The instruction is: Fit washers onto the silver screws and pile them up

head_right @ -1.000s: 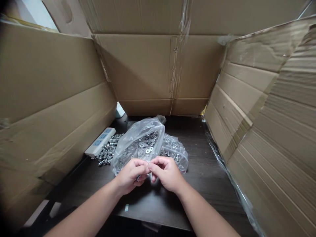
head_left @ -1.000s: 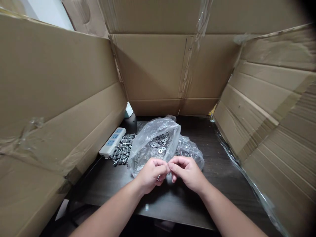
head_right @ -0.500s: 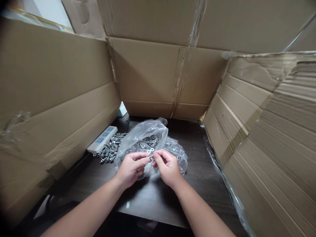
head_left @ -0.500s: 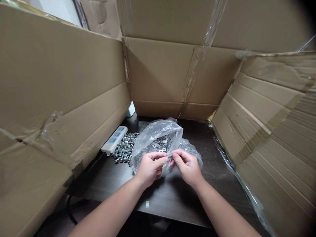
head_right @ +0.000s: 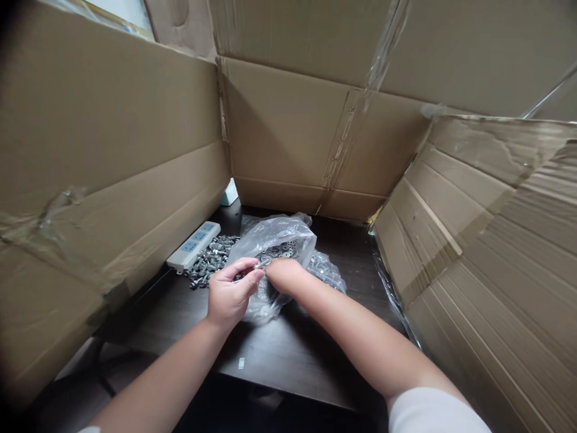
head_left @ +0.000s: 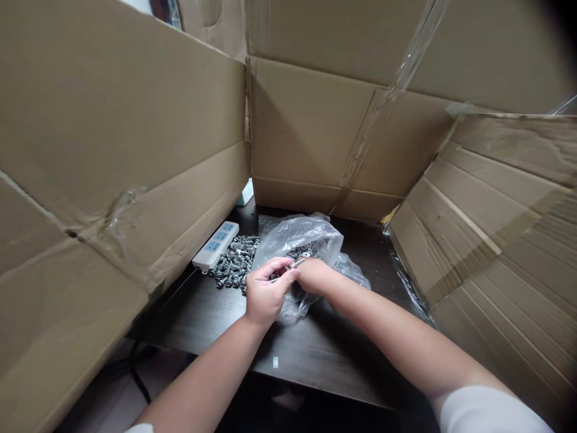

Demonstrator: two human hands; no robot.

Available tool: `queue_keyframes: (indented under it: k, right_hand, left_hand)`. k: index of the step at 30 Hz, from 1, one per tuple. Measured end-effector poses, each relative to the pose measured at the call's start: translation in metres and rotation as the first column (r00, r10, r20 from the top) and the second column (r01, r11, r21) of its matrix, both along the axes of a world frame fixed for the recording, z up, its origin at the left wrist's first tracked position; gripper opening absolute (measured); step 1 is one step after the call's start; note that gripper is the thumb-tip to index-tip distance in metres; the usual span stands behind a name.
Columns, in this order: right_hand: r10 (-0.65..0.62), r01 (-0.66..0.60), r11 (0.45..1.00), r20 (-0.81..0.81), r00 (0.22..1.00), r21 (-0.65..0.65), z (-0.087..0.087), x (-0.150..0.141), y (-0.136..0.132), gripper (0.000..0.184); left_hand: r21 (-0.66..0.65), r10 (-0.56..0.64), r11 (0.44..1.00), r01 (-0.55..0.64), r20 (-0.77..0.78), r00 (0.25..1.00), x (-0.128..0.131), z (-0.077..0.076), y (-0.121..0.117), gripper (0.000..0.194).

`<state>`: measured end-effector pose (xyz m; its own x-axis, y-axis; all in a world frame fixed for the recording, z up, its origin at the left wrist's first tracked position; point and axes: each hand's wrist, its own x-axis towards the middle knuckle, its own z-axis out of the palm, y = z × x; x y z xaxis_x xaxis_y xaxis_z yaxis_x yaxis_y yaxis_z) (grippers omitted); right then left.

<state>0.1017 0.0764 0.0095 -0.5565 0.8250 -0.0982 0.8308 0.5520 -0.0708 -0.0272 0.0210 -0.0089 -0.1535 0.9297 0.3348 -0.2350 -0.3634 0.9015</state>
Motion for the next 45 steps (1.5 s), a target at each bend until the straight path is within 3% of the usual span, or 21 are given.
queue_keyframes:
  k: [8,13,16,19,22,26,28,32,38,45]
  right_hand:
    - [-0.009,0.012,1.000,-0.219,0.976,0.013,-0.028,-0.003,-0.004,0.019]
    - [-0.105,0.123,0.992,-0.471,0.876,0.009,-0.027,0.005,-0.003,0.014]
    - [-0.189,0.232,0.973,-0.637,0.748,-0.015,-0.016,0.013,-0.006,0.014]
    - [-0.246,0.330,0.942,-0.790,0.562,-0.059,-0.004,0.019,-0.018,0.026]
    - [-0.264,0.348,0.930,-0.874,0.407,-0.118,0.004,0.019,-0.038,0.035]
    - [-0.289,0.323,0.915,-0.952,0.104,-0.243,0.008,0.012,-0.060,0.028]
    - [-0.284,0.327,0.910,-0.958,0.045,-0.254,0.007,0.009,-0.065,0.024]
    - [-0.209,0.372,0.912,-0.977,0.053,-0.175,0.003,0.004,-0.068,0.020]
    - [-0.024,0.480,0.869,-0.959,0.283,0.120,-0.001,0.002,-0.069,0.018]
    - [0.158,0.467,0.808,-0.896,0.414,0.358,-0.002,-0.001,-0.070,0.023]
  left_hand:
    - [0.081,0.104,0.993,-0.091,-0.171,0.980,-0.003,0.009,-0.003,0.018]
    - [0.161,0.130,0.982,-0.096,-0.222,0.966,-0.003,0.010,-0.006,0.015]
    - [0.197,0.156,0.975,-0.107,-0.255,0.954,-0.002,0.009,-0.006,0.012]
    - [0.185,0.186,0.973,-0.138,-0.275,0.943,-0.001,0.009,-0.006,0.011]
    - [0.152,0.178,0.979,-0.139,-0.284,0.942,0.000,0.009,-0.005,0.011]
    - [0.147,0.153,0.983,-0.114,-0.293,0.944,0.001,0.009,-0.005,0.010]
    - [0.149,0.147,0.983,-0.106,-0.294,0.944,0.002,0.010,-0.005,0.010]
    - [0.124,0.136,0.987,-0.105,-0.282,0.950,0.003,0.012,-0.005,0.008]
    - [0.101,0.177,0.983,-0.154,-0.284,0.942,0.003,0.008,-0.003,0.010]
    - [0.140,0.234,0.970,-0.201,-0.293,0.927,0.004,0.004,-0.004,0.012]
